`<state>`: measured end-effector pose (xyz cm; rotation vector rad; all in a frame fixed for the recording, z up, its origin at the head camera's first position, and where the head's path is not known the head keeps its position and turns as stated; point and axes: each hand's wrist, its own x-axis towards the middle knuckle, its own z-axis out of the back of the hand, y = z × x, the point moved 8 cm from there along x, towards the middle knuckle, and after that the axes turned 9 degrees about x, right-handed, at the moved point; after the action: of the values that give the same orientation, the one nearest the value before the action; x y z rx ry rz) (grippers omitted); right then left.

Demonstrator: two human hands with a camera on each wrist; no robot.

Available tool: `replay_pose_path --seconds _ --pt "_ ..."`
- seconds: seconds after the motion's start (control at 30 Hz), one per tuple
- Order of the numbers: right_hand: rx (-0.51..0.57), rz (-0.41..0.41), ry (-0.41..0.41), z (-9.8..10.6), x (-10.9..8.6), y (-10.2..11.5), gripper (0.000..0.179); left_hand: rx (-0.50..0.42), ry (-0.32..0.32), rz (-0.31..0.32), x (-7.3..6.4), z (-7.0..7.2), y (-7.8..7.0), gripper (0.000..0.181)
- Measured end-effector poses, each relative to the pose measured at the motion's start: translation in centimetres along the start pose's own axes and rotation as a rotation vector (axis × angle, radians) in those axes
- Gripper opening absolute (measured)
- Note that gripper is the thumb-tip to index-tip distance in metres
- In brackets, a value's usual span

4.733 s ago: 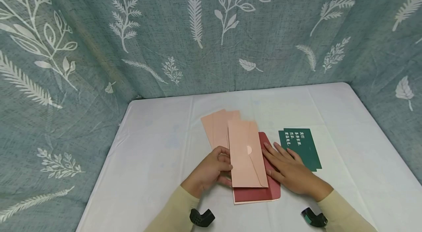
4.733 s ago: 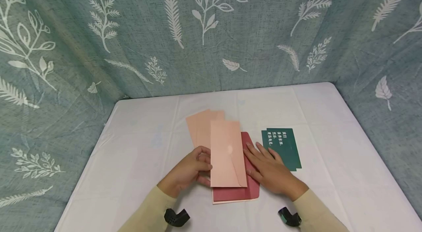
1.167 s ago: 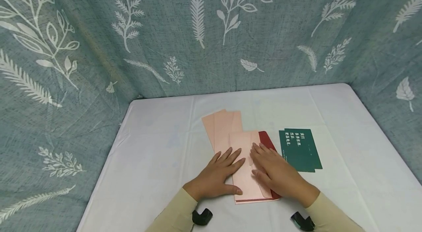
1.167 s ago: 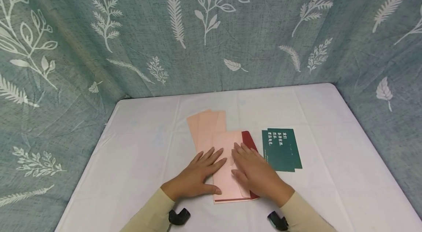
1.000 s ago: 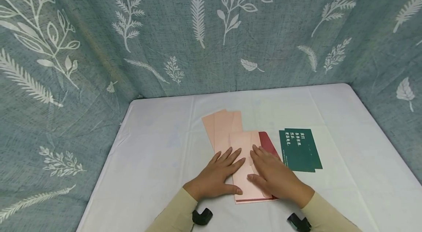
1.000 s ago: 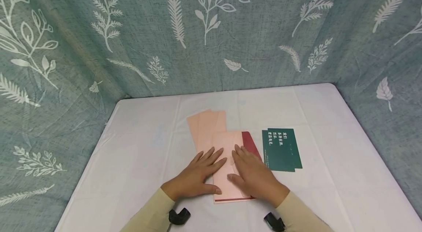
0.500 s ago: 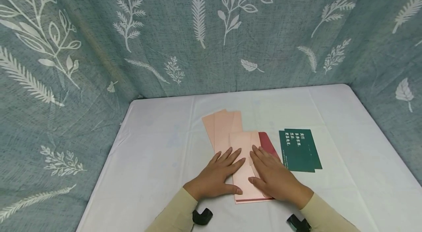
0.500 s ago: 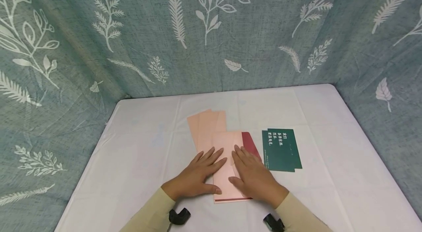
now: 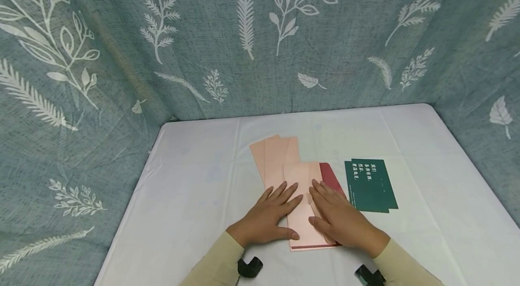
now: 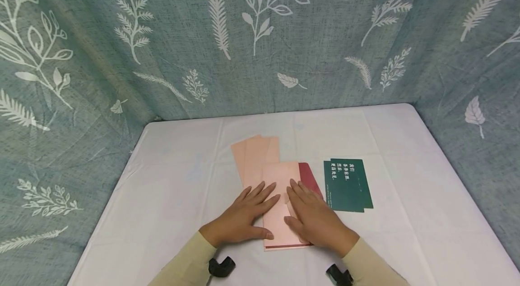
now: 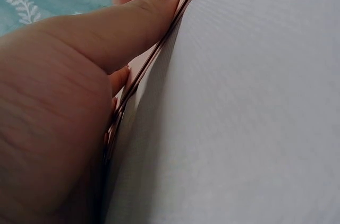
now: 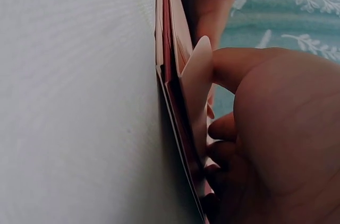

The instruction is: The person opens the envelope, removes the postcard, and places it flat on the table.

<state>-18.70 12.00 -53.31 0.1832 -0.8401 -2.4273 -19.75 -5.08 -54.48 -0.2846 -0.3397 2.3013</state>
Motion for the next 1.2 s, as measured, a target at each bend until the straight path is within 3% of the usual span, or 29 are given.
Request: replay_pose_path --seconds 0.4,1.2 --pt "0.09 -0.075 0.023 0.4 -0.4 -0.8 0.077 -0.012 -0.008 -0.007 0.1 -0.3 0.3 0.096" --pt "0.244 -0.092 -0.059 2.4 -1.3 -2.1 0.079 -0.02 -0.011 -0.017 0.2 -0.2 0.1 0.098"
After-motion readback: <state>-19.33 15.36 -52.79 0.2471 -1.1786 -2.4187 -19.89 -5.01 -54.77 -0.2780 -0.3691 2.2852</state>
